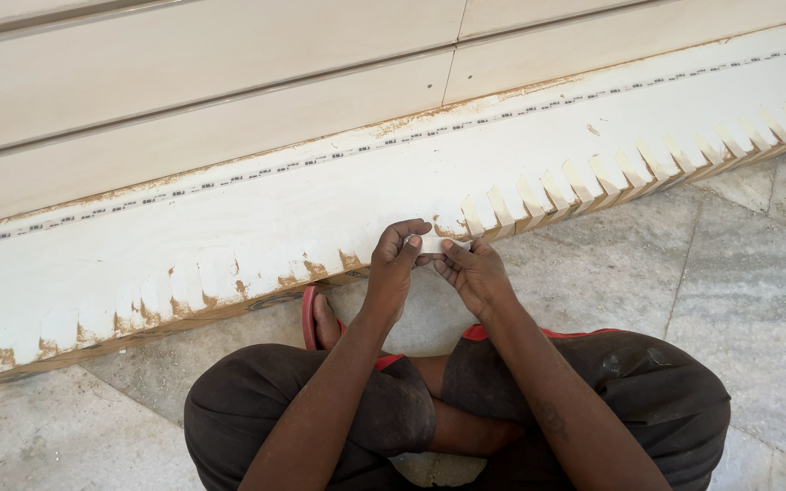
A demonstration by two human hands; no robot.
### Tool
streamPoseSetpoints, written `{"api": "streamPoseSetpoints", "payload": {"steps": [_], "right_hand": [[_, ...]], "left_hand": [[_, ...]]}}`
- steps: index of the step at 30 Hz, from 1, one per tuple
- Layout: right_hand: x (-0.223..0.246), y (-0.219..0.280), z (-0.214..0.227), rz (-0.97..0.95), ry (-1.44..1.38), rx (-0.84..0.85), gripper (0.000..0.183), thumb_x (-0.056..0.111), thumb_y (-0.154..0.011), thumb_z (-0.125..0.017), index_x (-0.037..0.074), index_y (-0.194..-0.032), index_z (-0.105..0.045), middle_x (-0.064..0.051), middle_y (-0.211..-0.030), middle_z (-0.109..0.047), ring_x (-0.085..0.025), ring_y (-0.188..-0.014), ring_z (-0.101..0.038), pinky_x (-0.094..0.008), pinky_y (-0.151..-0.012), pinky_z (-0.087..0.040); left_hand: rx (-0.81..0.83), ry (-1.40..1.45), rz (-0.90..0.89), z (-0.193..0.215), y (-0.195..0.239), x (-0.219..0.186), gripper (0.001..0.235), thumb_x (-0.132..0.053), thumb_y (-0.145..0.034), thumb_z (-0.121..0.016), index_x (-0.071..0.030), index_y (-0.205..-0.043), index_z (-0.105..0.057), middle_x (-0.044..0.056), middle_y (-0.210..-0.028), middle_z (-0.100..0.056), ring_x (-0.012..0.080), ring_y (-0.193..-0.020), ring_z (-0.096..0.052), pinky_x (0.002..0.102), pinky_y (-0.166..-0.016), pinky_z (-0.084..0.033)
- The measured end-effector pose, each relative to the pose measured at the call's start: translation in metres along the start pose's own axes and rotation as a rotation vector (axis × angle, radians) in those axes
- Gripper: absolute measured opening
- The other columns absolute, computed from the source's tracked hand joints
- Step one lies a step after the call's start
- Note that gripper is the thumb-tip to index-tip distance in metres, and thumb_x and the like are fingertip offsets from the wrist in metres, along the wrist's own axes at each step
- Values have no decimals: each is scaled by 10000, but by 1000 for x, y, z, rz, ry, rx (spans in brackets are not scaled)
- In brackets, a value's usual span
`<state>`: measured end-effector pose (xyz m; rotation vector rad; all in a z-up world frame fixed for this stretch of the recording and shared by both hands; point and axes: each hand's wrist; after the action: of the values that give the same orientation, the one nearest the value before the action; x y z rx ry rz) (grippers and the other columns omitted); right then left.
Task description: The person sits on the floor and uses a small white object to rub and clean the bottom edge of a white wall panel. They repeatedly wipe along the seam where the panel meets the floor, removing brown residue.
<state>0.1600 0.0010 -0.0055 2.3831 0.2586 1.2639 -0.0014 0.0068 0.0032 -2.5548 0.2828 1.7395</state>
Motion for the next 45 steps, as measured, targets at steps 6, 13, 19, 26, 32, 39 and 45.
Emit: {"api": "streamPoseSetpoints", "payload": {"steps": [6, 13, 19, 26, 32, 39, 45], "right_hand": [[-11, 3, -5, -55, -10, -74, 262, 184, -984, -648, 54, -1195, -563, -76, -1029, -663, -164, -896, -673, -326, -839, -609], [-15, 17, -16, -12, -161, -10, 284, 173, -1007, -608, 75, -1254, -510, -73, -1132, -634, -161, -977, -647, -338, -911, -599], [-10, 23, -24, 61, -160, -30, 334, 146, -990, -578, 73, -1300, -479, -81, -1181, -640, -178, -1053, -672, -349, -936, -604], [-17, 17, -21, 533, 103, -65, 272, 80, -1003, -673, 25, -1176, -470, -113, -1070, -648, -135, -941, -643, -304, -832, -585], [-18, 29, -22, 741, 741, -271, 222, 104, -1003, -701, 34, -1086, -507, -54, -877, -587, -79, -778, -541, -242, -657, -480], [-11, 31, -24, 614, 542, -104, 162, 123, -1011, -690, 21, -1052, -571, -35, -880, -619, -73, -786, -575, -241, -662, -519], [-8, 21, -16, 494, 517, -104, 158, 157, -981, -705, 16, -1029, -653, -38, -912, -676, -93, -826, -626, -267, -727, -554]], "left_hand": [[2, 42, 29, -6, 5, -2, 288, -150, -1031, -559, -47, -1297, -601, 89, -1293, -697, 147, -1097, -585, 323, -941, -480], [86, 71, 11, -7, 7, -2, 312, -234, -1048, -556, -69, -1310, -595, 95, -1309, -704, 169, -1265, -575, 371, -1134, -403], [156, 108, -29, -6, 7, -2, 365, -320, -1072, -538, -74, -1336, -591, 113, -1301, -720, 193, -1303, -573, 387, -1171, -383], [-145, -216, -29, -5, 6, 14, 431, -355, -1007, -677, -6, -1246, -593, 78, -1085, -652, 182, -1031, -574, 357, -913, -506], [-85, -71, 59, -8, 9, 20, 423, -363, -950, -726, -8, -1157, -623, 92, -998, -685, 150, -870, -668, 308, -781, -600], [87, 15, 63, -3, 7, 1, 469, -289, -935, -771, 55, -1226, -638, 102, -1108, -703, 156, -993, -685, 328, -860, -609], [165, -99, 76, -6, 8, 3, 500, -224, -981, -639, -41, -1432, -522, 147, -1358, -651, 195, -1198, -647, 331, -988, -575]]}}
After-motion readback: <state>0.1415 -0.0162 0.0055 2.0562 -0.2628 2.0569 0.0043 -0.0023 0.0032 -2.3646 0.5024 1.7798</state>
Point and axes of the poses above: each hand's wrist, its own y-axis away from the middle knuckle, its own z-axis out of the back of the hand, x = y × z
